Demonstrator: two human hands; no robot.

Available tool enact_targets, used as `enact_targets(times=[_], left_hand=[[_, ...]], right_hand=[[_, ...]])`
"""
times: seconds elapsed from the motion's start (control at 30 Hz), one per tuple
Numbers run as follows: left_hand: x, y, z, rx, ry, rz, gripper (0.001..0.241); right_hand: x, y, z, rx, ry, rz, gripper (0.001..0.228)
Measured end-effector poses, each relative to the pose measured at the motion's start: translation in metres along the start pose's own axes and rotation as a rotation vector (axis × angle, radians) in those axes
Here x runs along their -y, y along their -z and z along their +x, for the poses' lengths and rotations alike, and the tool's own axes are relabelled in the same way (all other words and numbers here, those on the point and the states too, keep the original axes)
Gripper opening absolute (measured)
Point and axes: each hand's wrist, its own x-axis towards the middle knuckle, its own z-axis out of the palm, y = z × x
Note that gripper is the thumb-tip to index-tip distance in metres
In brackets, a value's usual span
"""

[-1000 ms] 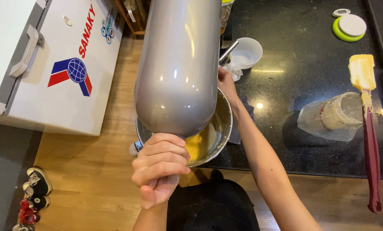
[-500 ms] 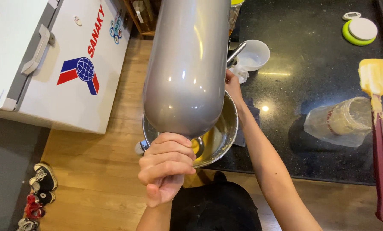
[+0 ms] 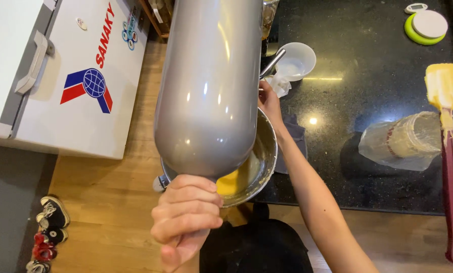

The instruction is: Using a stand mixer and spatula to prepare and scrape dough in a bakery kitchen.

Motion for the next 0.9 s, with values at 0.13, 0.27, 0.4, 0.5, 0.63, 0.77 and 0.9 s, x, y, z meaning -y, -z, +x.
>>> enact_targets(times=[0.13, 0.27, 0.4, 0.5, 0.63, 0.77, 0.9], left_hand=[[0.003, 0.003, 0.005, -0.034, -0.087, -0.039, 0.065], [0.002, 0.028, -0.002, 0.211, -0.072, 0.100, 0.023], [0.014, 0.080, -0.047, 0.596, -0.156, 0.288, 0.010], [0.013, 0.108, -0.086, 0.784, 0.049, 0.384, 0.010], [0.037, 0.126, -0.083, 0.782, 0.016, 0.400, 0.012], [0.041, 0.107, 0.001, 0.917, 0.059, 0.367, 0.007], [-0.004, -0.006, 0.172, 0.756, 0.116, 0.318, 0.031]], right_hand=[[0.072, 0.008, 0.002, -0.020, 0.057, 0.154, 0.036], [0.060, 0.013, 0.057, 0.106, -0.106, 1.291, 0.049], [0.110, 0.018, 0.050, 0.268, 0.372, 0.933, 0.069], [0.139, 0.055, -0.011, 0.272, 0.353, 0.051, 0.065], [0.176, 0.153, -0.134, 0.164, 0.440, -0.434, 0.029], [0.171, 0.255, -0.224, -0.782, 0.114, -1.459, 0.040], [0.094, 0.359, -0.262, -0.621, -0.554, -1.217, 0.056]])
